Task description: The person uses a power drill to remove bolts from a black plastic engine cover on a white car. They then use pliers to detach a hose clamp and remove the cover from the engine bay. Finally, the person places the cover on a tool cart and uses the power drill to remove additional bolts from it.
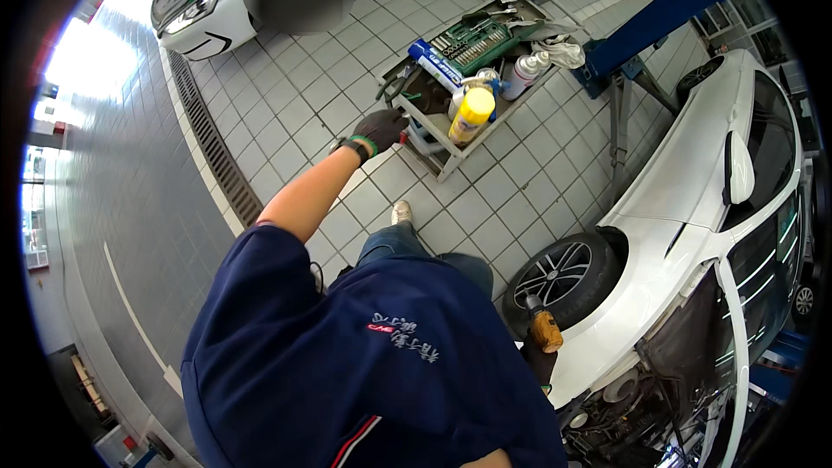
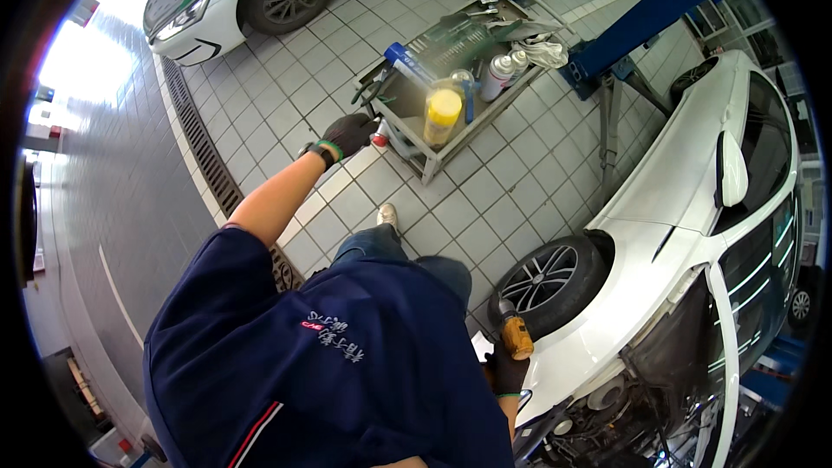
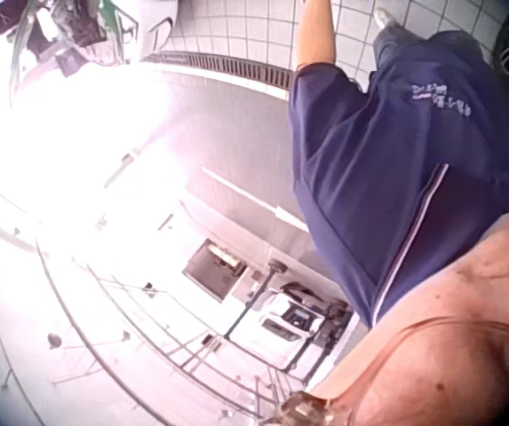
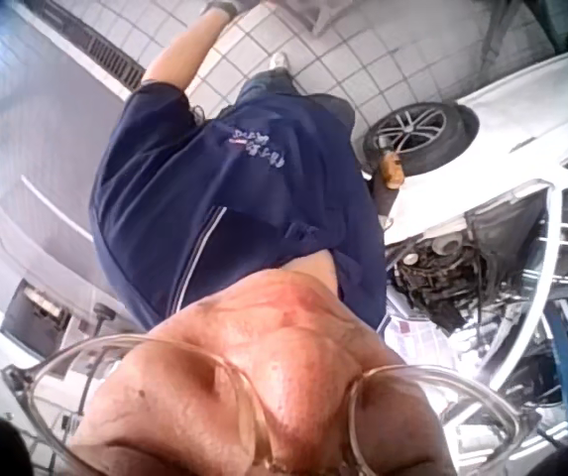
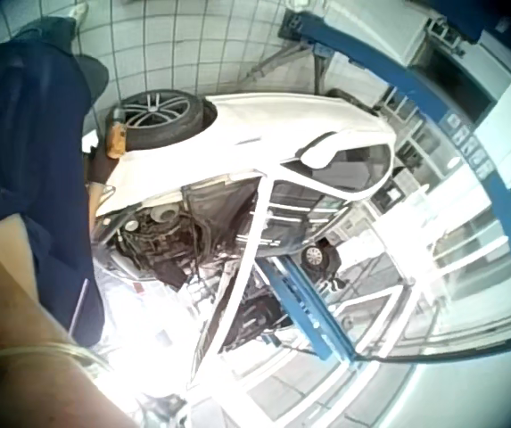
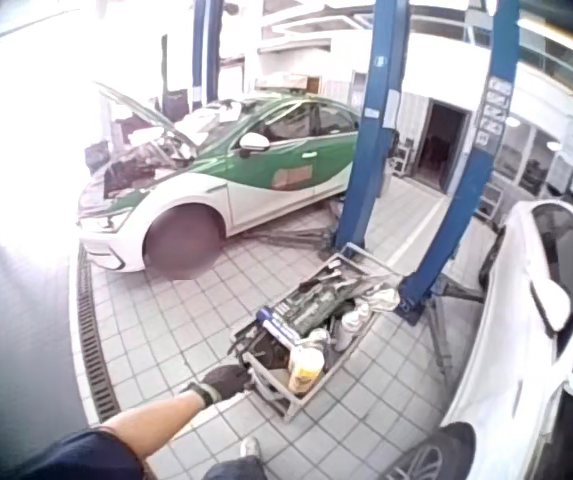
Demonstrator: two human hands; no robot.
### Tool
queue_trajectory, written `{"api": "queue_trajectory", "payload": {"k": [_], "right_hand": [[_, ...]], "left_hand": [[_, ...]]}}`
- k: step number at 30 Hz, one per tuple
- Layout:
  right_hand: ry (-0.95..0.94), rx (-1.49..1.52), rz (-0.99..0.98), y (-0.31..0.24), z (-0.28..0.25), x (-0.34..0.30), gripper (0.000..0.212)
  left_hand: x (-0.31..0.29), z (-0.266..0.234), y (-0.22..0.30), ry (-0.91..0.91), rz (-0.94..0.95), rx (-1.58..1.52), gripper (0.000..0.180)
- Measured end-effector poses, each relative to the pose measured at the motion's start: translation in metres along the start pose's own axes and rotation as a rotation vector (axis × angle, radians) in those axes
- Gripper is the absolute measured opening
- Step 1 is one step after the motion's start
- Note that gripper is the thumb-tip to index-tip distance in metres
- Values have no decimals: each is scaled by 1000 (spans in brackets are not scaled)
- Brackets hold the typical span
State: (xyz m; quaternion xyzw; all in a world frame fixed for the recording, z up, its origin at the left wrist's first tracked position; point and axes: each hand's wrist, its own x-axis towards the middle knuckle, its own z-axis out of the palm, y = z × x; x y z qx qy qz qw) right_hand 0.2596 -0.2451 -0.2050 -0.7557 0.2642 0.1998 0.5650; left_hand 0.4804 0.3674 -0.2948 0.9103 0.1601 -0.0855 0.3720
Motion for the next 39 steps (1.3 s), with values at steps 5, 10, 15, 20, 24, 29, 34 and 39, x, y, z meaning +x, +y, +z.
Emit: {"api": "queue_trajectory", "payload": {"k": [5, 10, 15, 20, 24, 29, 34, 39], "right_hand": [[93, -4, 154, -37, 51, 43, 31], [164, -32, 347, -42, 86, 76, 30], [115, -399, 129, -13, 108, 69, 25], [427, 94, 438, -100, 175, 53, 20], [587, 225, 270, -88, 230, 20, 21], [558, 355, 149, -108, 288, -10, 22], [495, 322, 322, -82, 325, -6, 28], [452, 289, 438, -57, 342, -12, 35]], "left_hand": [[156, -3, 10, 14, 96, 213, 49], [267, -9, 52, 144, 220, 370, 43], [346, 4, 93, 68, 183, 609, 44], [390, 22, 101, -77, 112, 673, 46], [382, 22, 92, -29, 346, 590, 44], [343, -11, 71, 7, 462, 399, 37], [356, -31, 55, 106, 594, 296, 34], [361, -59, 64, 59, 500, 275, 35]]}}
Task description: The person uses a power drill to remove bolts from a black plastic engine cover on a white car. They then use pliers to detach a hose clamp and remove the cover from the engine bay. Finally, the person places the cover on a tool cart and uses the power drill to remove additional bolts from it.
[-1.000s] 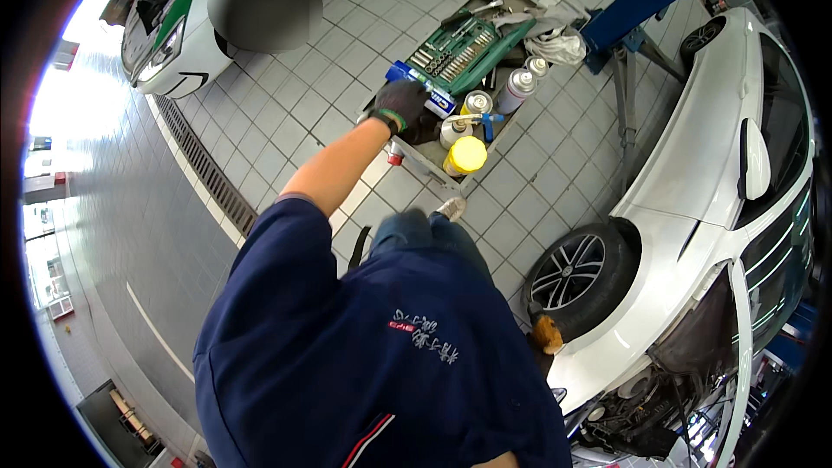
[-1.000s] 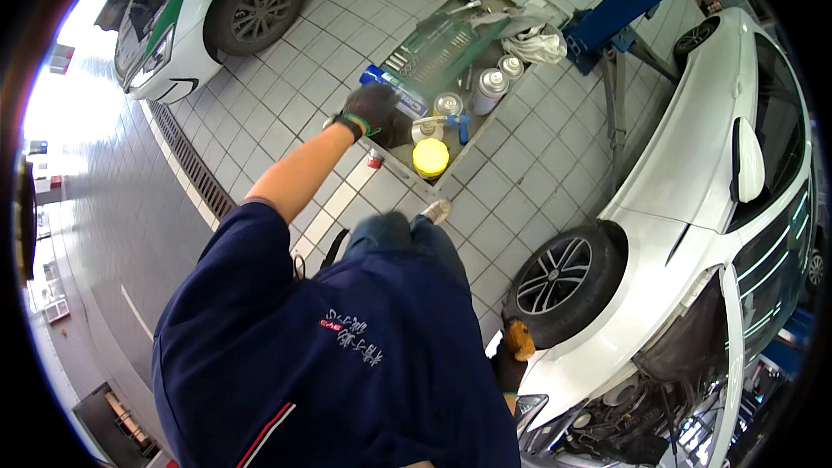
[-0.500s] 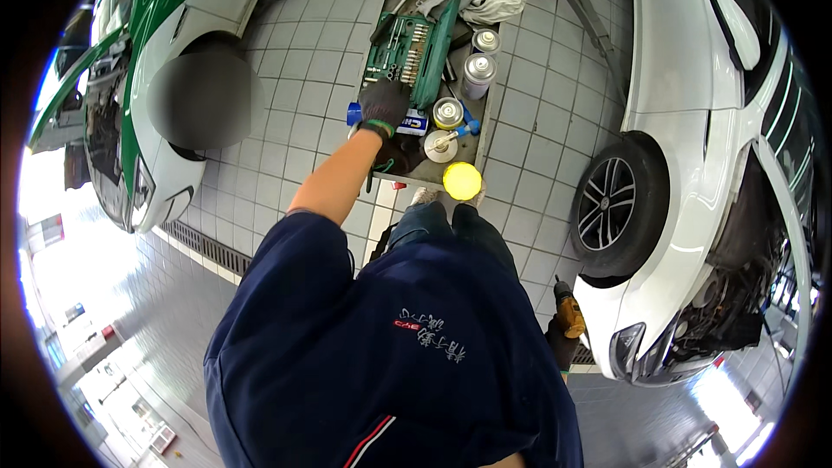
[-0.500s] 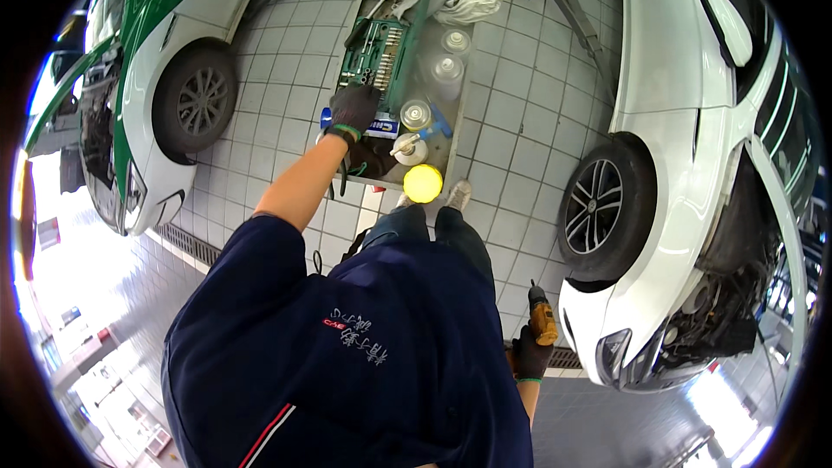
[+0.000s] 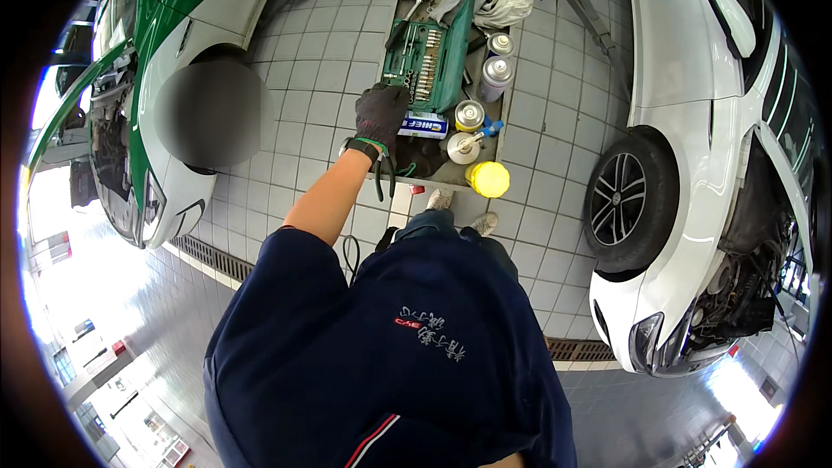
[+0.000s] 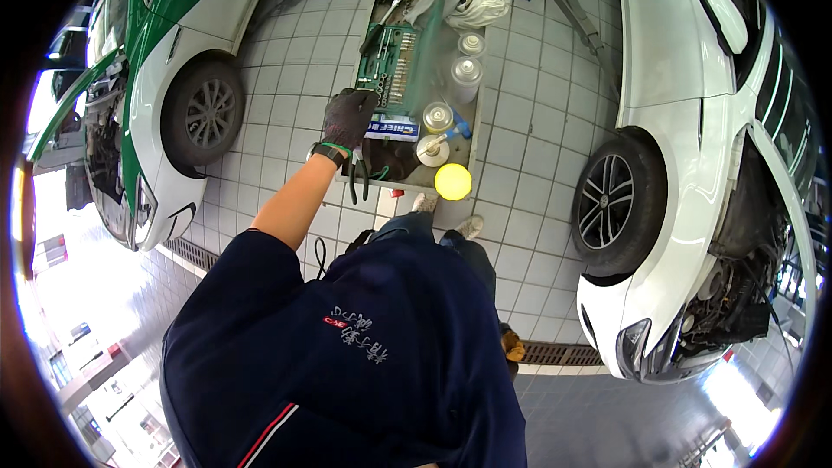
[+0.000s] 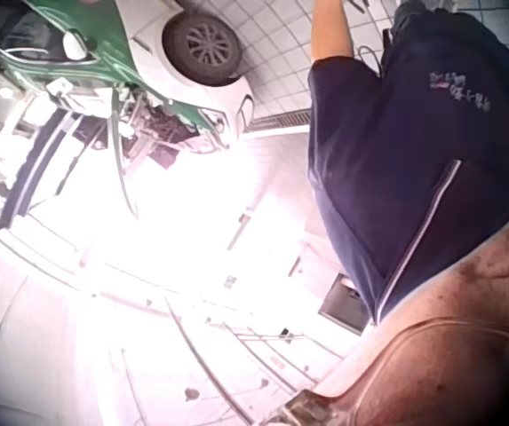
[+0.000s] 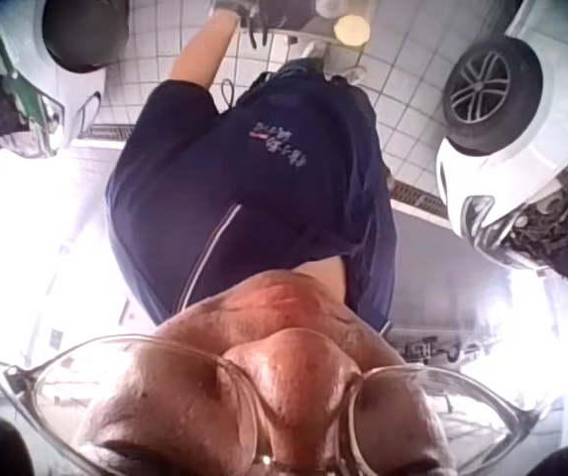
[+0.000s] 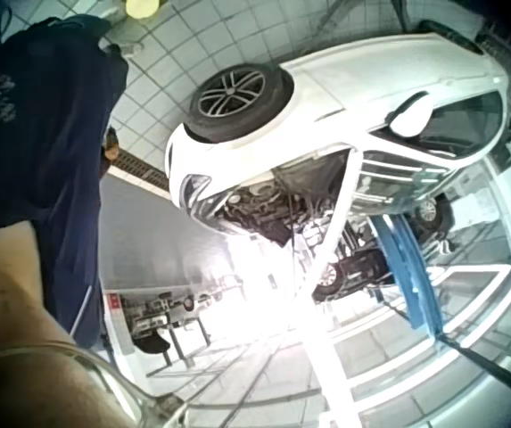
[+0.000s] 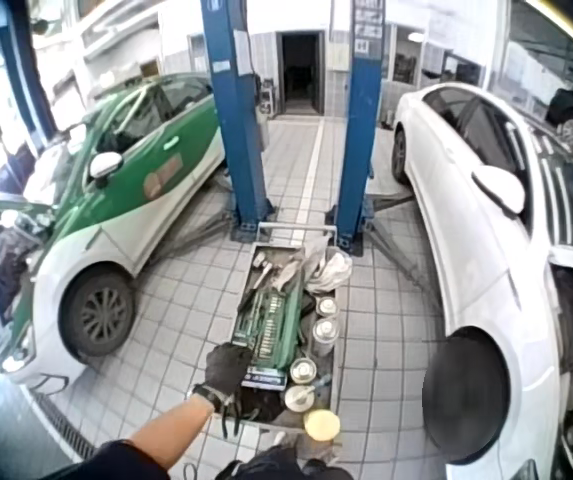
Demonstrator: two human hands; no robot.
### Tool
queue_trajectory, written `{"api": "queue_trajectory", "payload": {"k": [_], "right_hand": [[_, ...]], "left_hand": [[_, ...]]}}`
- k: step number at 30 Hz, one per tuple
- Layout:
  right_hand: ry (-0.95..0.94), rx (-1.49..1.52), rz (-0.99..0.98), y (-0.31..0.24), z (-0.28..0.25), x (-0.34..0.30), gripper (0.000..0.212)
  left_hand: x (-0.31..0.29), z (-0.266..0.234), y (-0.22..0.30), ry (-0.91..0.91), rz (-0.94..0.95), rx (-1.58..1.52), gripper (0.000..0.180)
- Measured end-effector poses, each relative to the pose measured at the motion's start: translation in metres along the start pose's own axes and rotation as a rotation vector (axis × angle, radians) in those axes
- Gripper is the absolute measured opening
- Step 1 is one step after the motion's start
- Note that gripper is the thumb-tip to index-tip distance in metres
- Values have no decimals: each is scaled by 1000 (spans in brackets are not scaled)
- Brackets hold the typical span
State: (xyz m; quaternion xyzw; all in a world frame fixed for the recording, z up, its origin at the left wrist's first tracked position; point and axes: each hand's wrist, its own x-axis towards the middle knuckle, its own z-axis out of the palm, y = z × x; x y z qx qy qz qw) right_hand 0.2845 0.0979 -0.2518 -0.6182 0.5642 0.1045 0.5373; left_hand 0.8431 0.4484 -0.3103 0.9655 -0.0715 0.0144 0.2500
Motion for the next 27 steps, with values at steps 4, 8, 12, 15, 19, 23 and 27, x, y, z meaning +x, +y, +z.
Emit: {"api": "queue_trajectory", "payload": {"k": [4, 8, 12, 15, 19, 23, 27], "right_hand": [[44, -10, 70, 28, -13, -14, 40], [138, -142, 197, 43, -38, -32, 45], [172, -297, -246, -4, -54, -16, 42], [-27, -409, -520, -60, -41, 2, 39], [-421, -600, -865, -123, 47, 48, 47], [-741, -764, -1006, -168, 160, 68, 60], [-792, -758, -957, -198, 298, 58, 61]], "left_hand": [[-15, -36, 53, -11, -6, -139, 40], [-95, -50, 89, -315, 212, -320, 39], [-183, -39, 105, -817, 293, -384, 39], [-206, -21, 153, -1130, 121, -374, 61], [-216, -29, 151, -728, 530, -210, 78], [-191, -53, 115, -843, 465, -157, 72], [-179, -46, -15, -767, 131, -233, 62]]}}
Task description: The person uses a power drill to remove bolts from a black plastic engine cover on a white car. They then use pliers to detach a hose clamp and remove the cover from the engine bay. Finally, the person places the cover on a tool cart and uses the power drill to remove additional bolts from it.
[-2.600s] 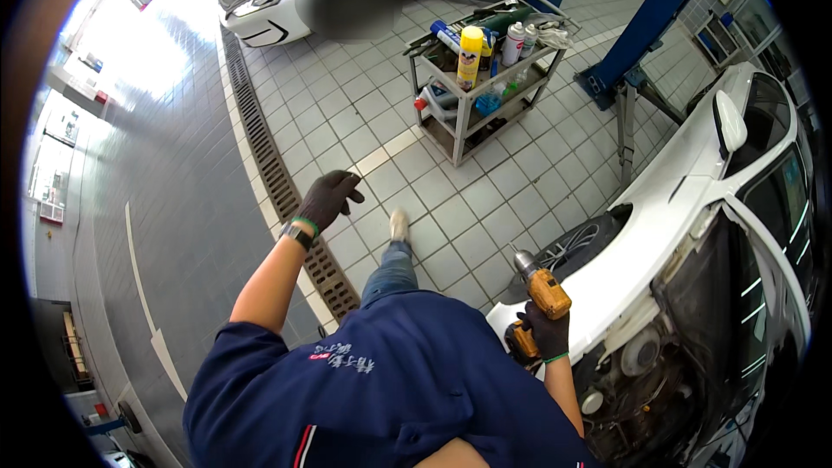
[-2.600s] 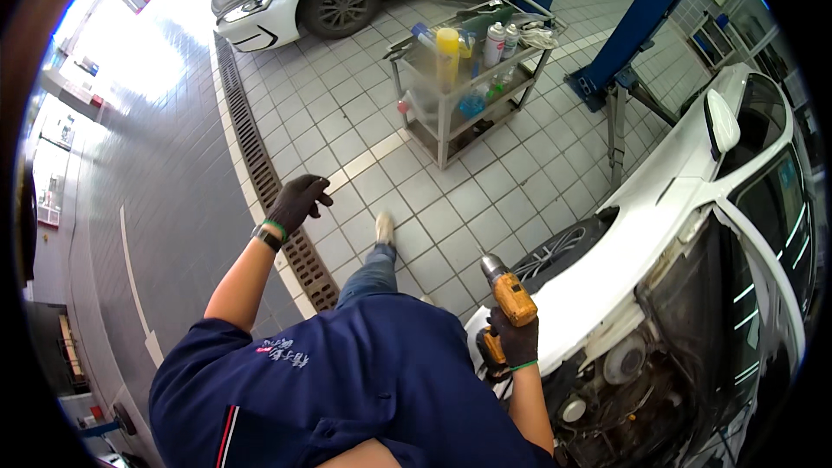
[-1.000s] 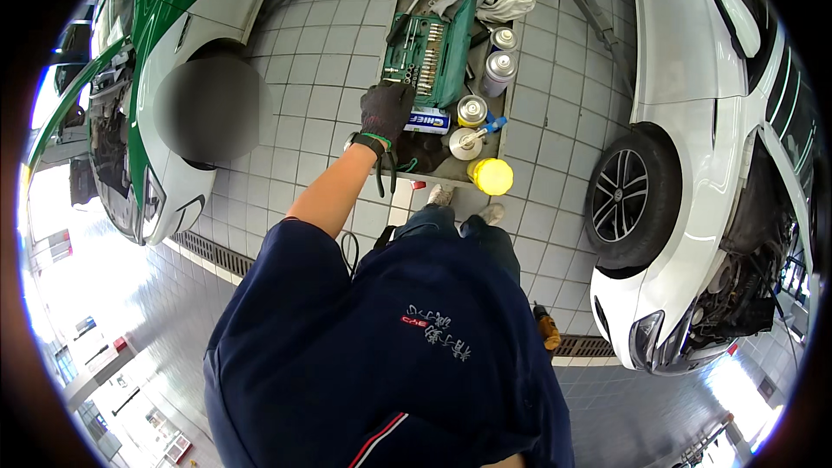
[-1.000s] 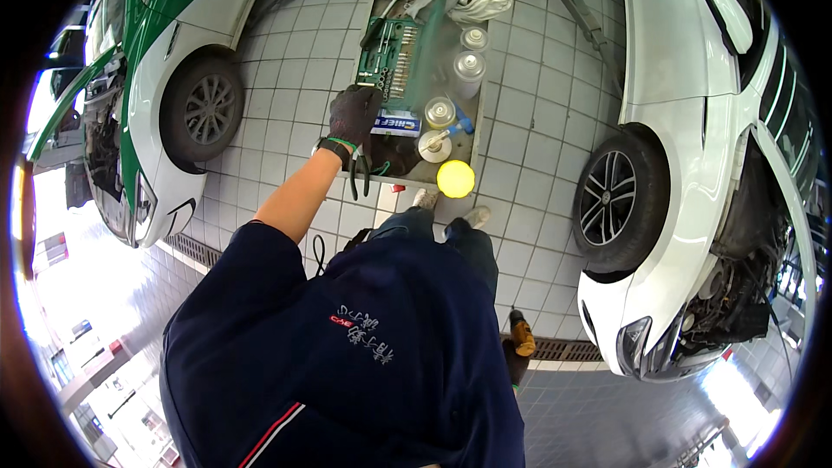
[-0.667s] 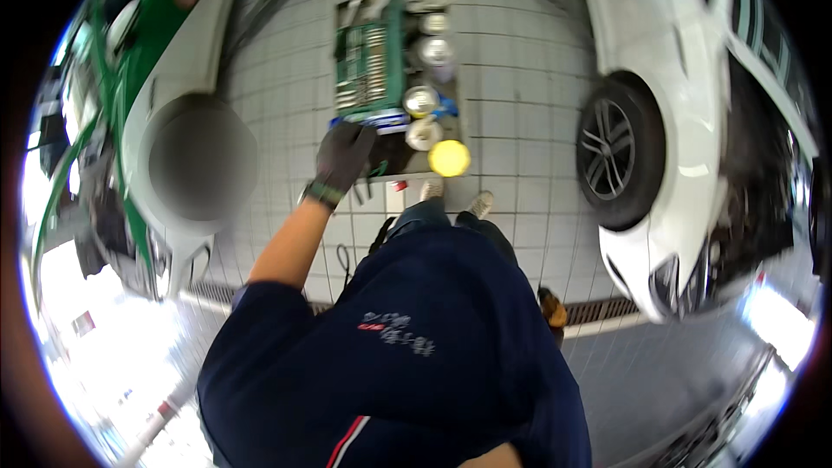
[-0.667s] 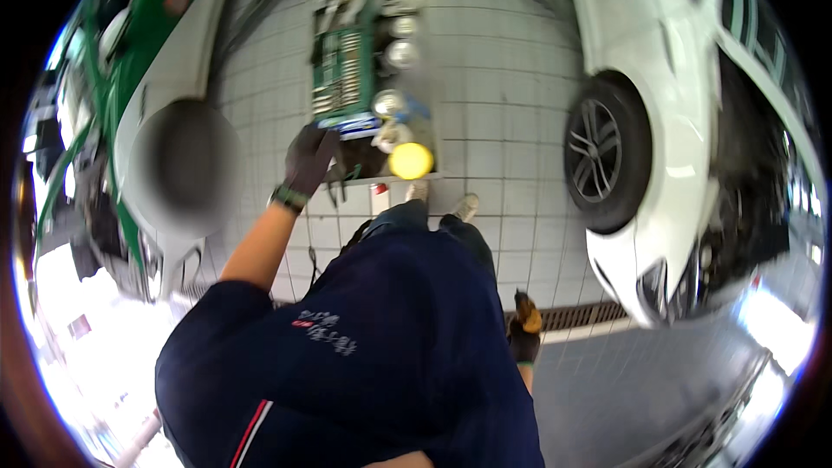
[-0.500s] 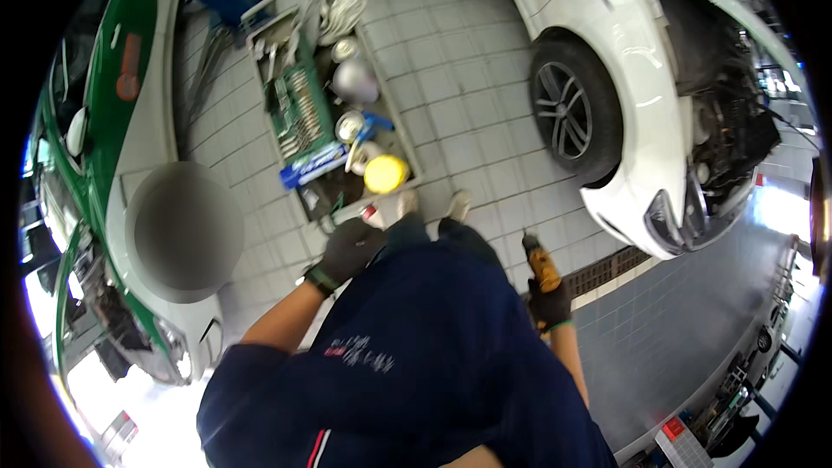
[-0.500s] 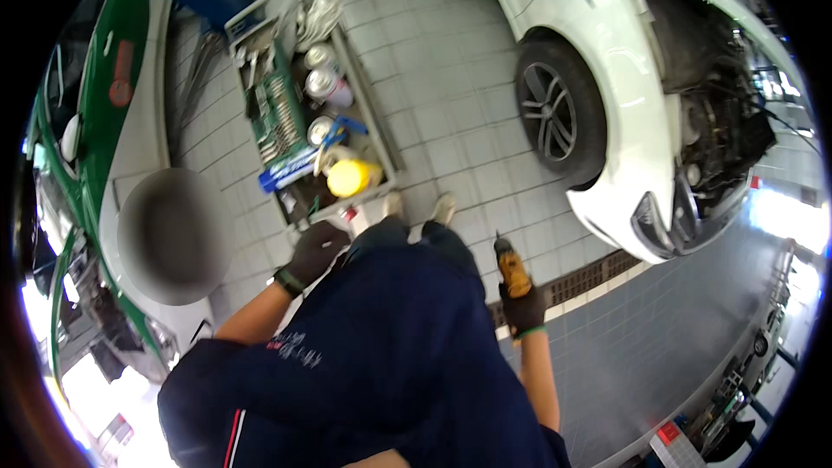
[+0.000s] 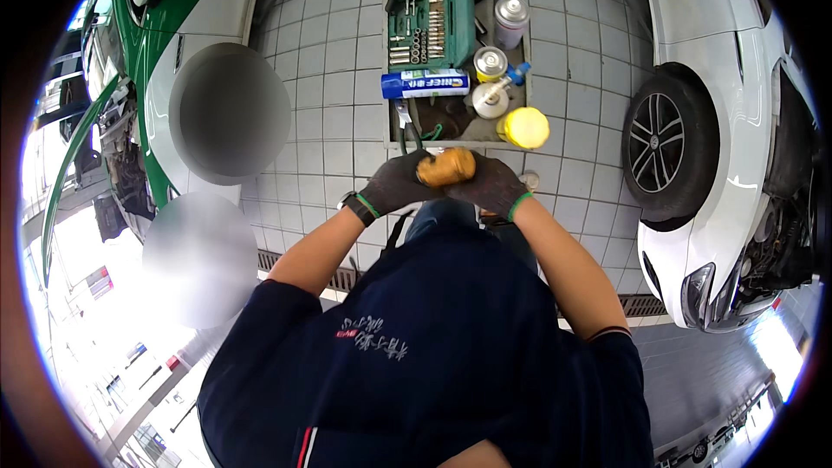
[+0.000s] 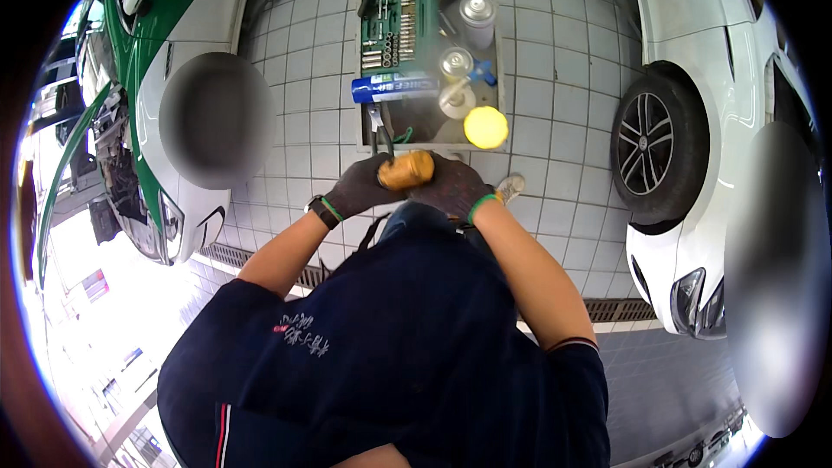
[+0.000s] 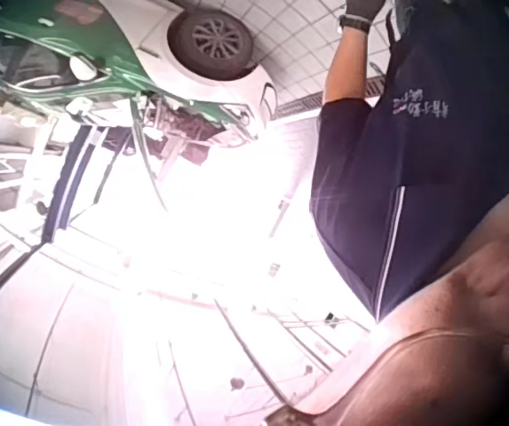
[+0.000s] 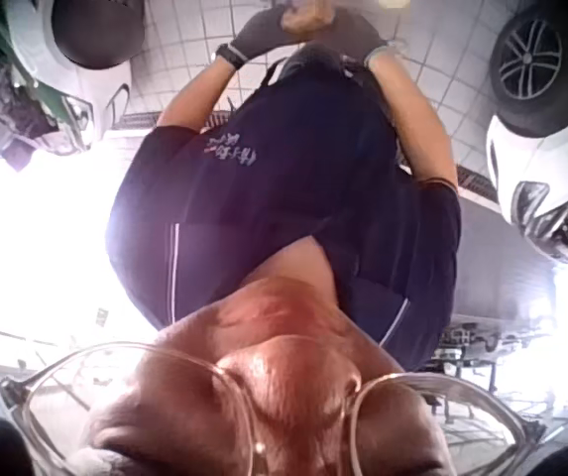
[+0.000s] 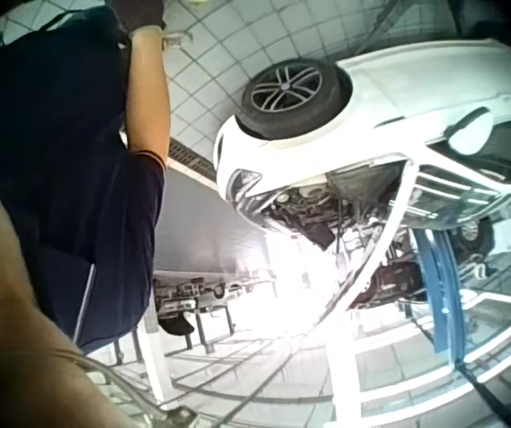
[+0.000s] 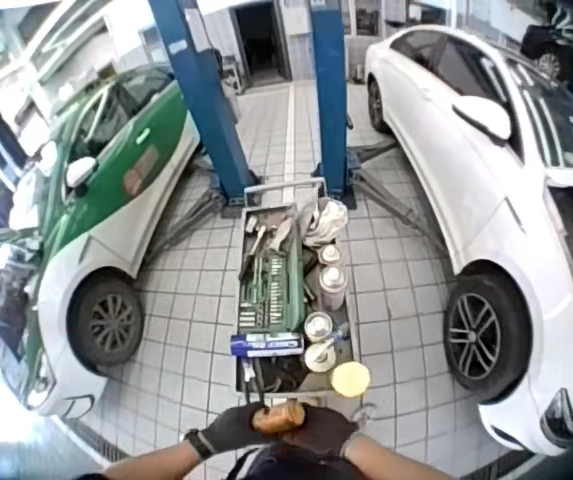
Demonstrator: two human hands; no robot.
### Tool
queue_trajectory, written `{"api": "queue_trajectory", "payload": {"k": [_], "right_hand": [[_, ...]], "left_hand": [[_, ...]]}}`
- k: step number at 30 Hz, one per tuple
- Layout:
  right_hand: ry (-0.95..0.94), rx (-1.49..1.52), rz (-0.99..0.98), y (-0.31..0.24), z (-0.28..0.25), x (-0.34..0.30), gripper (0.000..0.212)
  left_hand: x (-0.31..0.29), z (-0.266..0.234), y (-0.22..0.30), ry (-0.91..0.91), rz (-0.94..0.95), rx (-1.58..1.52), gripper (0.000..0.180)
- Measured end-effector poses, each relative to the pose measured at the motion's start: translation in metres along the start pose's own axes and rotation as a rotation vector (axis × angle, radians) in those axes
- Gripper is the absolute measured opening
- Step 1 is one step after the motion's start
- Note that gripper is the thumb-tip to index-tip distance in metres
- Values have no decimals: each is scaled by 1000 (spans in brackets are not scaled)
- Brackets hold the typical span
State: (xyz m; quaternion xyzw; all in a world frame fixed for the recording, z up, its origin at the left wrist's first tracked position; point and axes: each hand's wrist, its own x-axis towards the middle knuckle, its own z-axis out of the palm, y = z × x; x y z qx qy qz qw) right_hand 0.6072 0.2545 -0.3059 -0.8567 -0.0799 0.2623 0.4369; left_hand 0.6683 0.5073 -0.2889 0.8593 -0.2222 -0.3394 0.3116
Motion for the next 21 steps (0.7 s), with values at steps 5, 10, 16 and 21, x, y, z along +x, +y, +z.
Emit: {"api": "queue_trajectory", "payload": {"k": [5, 10, 16, 21], "right_hand": [[-96, 534, 551, -19, 17, 88, 68], [219, 374, 525, 44, 76, 138, 55], [295, 542, 709, 124, 102, 201, 42], [403, 370, 764, 71, 90, 186, 53]], "left_hand": [[40, -53, -43, -112, -530, -197, 73], [74, -45, -90, 235, -87, 125, 61], [47, -29, -73, 284, -100, 63, 42], [40, -3, -66, 118, -220, 39, 50]]}}
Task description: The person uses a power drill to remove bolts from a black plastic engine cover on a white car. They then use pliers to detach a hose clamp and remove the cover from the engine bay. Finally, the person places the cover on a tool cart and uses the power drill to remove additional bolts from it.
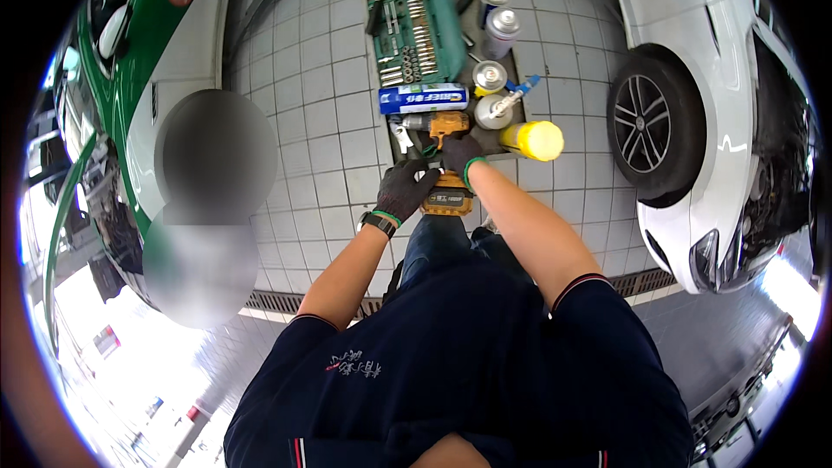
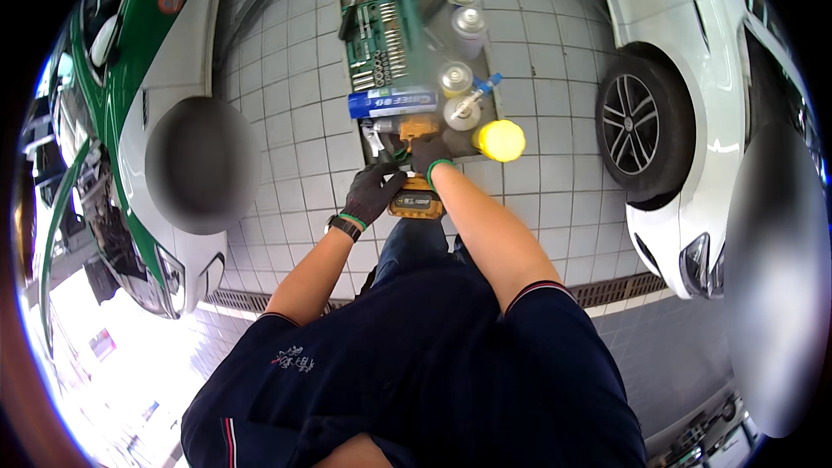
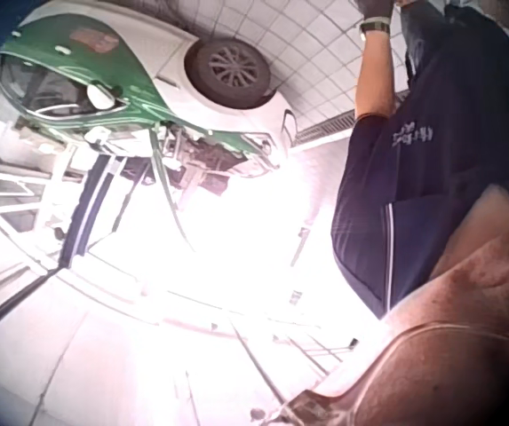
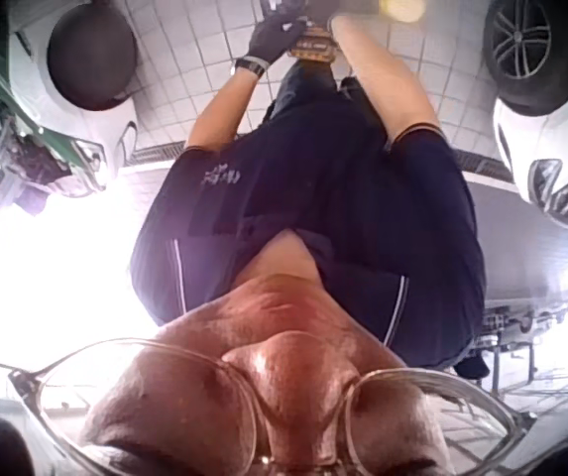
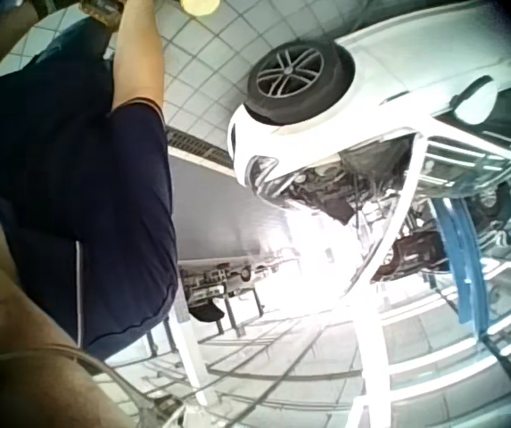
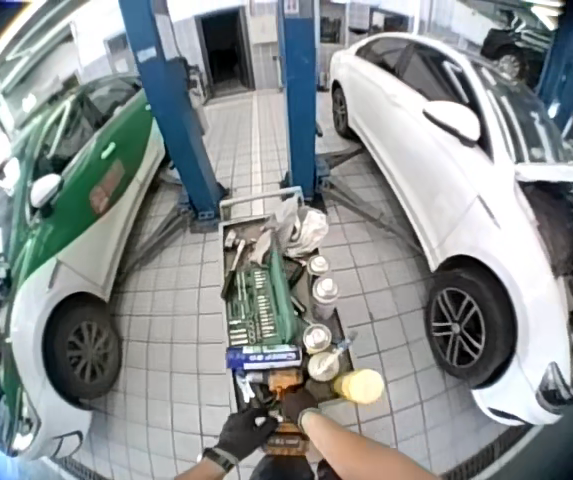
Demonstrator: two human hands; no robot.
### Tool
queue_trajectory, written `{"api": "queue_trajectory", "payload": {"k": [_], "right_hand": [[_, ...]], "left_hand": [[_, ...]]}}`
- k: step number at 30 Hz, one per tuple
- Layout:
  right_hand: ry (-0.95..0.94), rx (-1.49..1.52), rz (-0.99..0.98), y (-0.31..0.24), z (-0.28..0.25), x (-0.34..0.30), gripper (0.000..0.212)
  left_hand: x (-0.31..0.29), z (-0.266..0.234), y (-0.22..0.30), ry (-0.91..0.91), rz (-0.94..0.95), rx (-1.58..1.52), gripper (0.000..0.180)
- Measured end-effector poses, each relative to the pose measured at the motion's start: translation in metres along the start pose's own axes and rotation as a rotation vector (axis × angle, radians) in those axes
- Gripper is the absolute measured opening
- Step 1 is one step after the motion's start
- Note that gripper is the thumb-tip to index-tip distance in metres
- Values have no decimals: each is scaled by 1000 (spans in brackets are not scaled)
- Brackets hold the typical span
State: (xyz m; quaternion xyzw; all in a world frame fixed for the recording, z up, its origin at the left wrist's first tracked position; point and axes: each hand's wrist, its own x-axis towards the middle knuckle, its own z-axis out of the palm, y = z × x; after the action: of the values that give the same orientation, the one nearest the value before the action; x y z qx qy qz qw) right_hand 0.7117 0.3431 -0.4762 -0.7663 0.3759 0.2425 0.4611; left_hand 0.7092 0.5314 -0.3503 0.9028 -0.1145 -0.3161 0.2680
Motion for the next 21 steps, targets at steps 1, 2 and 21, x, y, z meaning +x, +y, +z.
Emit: {"api": "queue_trajectory", "payload": {"k": [1, 2, 21], "right_hand": [[81, 128, 85, -3, -4, -19, 59], [96, 265, 28, -6, -15, -45, 57], [359, -427, 452, 862, -270, -397, 22]], "left_hand": [[1, 4, 6, -6, 19, 75, 52], [0, 9, 11, 28, 11, 154, 53], [77, 156, 116, -10, -23, 443, 69]]}}
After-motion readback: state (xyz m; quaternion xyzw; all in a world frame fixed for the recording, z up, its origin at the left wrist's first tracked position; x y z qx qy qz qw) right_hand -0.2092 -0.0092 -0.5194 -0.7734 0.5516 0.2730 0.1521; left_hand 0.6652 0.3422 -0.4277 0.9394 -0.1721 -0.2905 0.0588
